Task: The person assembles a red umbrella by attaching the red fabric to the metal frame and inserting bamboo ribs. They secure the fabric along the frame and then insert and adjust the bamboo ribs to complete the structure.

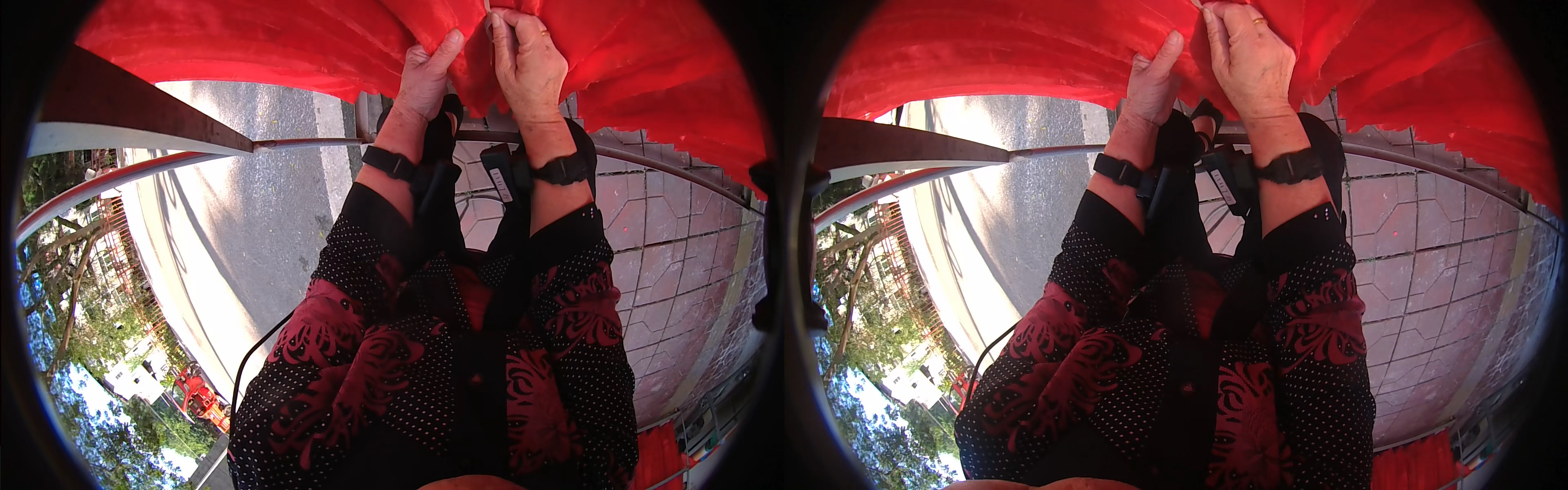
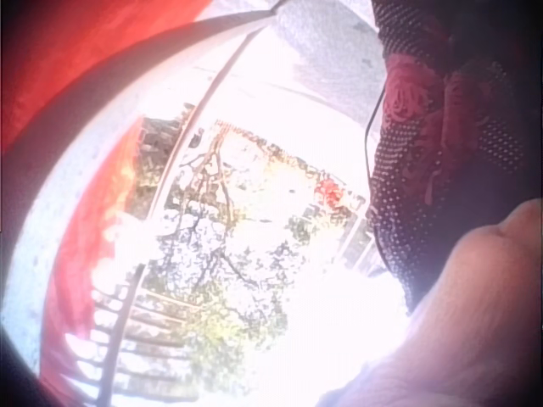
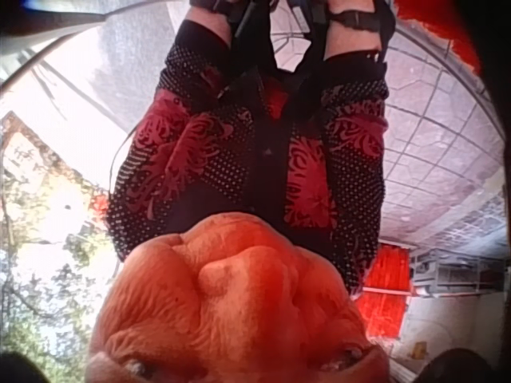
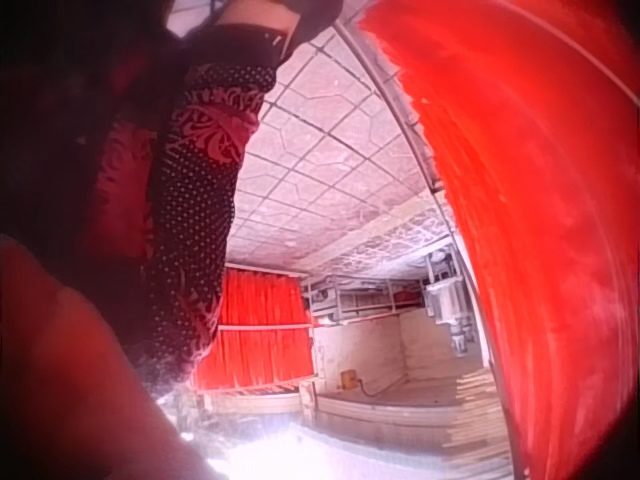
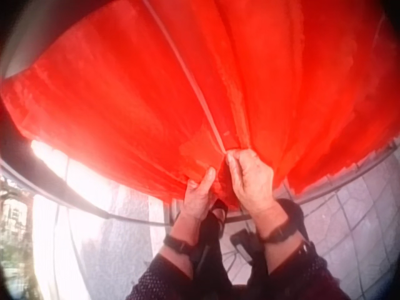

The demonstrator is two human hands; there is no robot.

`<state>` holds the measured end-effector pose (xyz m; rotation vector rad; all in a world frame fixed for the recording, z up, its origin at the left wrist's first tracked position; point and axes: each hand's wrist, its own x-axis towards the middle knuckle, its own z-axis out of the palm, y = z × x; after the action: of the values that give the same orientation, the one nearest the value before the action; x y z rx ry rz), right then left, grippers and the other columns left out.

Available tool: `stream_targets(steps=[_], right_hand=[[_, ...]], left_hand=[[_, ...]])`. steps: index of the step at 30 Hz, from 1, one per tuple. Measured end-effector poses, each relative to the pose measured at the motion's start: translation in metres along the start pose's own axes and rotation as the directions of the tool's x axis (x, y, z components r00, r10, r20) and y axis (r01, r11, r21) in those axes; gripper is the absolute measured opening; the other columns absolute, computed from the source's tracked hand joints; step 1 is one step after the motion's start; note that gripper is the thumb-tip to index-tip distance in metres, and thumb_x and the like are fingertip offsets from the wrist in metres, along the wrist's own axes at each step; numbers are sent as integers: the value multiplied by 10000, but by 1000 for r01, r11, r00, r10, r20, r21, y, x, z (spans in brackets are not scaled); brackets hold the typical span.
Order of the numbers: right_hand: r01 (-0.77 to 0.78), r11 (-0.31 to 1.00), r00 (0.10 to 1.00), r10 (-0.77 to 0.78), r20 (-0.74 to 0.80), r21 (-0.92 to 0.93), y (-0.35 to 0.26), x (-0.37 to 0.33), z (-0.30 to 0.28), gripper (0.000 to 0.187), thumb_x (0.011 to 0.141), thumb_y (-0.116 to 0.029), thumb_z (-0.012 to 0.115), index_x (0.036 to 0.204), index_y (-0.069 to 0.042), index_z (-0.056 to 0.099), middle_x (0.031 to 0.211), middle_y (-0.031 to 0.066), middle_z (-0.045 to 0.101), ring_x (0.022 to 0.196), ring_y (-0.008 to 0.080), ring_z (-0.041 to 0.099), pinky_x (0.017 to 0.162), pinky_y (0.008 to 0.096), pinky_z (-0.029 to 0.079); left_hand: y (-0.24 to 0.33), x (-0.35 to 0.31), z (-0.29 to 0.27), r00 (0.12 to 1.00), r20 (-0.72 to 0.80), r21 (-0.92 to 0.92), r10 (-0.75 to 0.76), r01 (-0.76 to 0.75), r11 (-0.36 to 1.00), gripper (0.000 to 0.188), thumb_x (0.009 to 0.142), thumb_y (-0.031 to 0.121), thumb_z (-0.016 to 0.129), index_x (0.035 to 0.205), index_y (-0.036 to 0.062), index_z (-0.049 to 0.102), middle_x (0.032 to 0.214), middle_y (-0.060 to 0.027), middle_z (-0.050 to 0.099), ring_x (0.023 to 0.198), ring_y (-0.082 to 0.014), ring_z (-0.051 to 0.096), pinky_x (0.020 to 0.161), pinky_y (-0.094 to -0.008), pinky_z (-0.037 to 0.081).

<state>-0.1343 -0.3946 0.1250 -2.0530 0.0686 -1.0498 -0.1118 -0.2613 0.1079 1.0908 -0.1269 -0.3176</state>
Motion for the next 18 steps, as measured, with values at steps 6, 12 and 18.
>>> stream_targets(steps=[6,12,18], right_hand=[[30,1000,1000,-30,8,-1,-6,1,-6,44,893,-77,640,920,-42,646,823,124,653,737,274,651,638,337,516],[-95,958,995,80,66,271,-13,5,-6,46,923,-47,598,938,-14,627,803,90,636,713,199,623,654,277,491],[-481,589,877,313,365,649,-9,-1,-3,78,974,-62,555,998,-24,618,865,-32,606,792,32,536,702,185,445]], left_hand=[[-3,3,0,999,-30,18,31,-31,999,270,953,209,617,1182,65,628,1095,-15,674,969,-102,624,859,-273,505],[-2,3,-1,999,-26,9,39,-39,999,261,957,202,609,1181,70,629,1094,-14,673,960,-102,626,850,-272,509],[1,3,-2,998,-52,-2,41,-41,999,255,954,217,614,1162,72,635,1079,-15,673,944,-104,629,828,-271,516]])
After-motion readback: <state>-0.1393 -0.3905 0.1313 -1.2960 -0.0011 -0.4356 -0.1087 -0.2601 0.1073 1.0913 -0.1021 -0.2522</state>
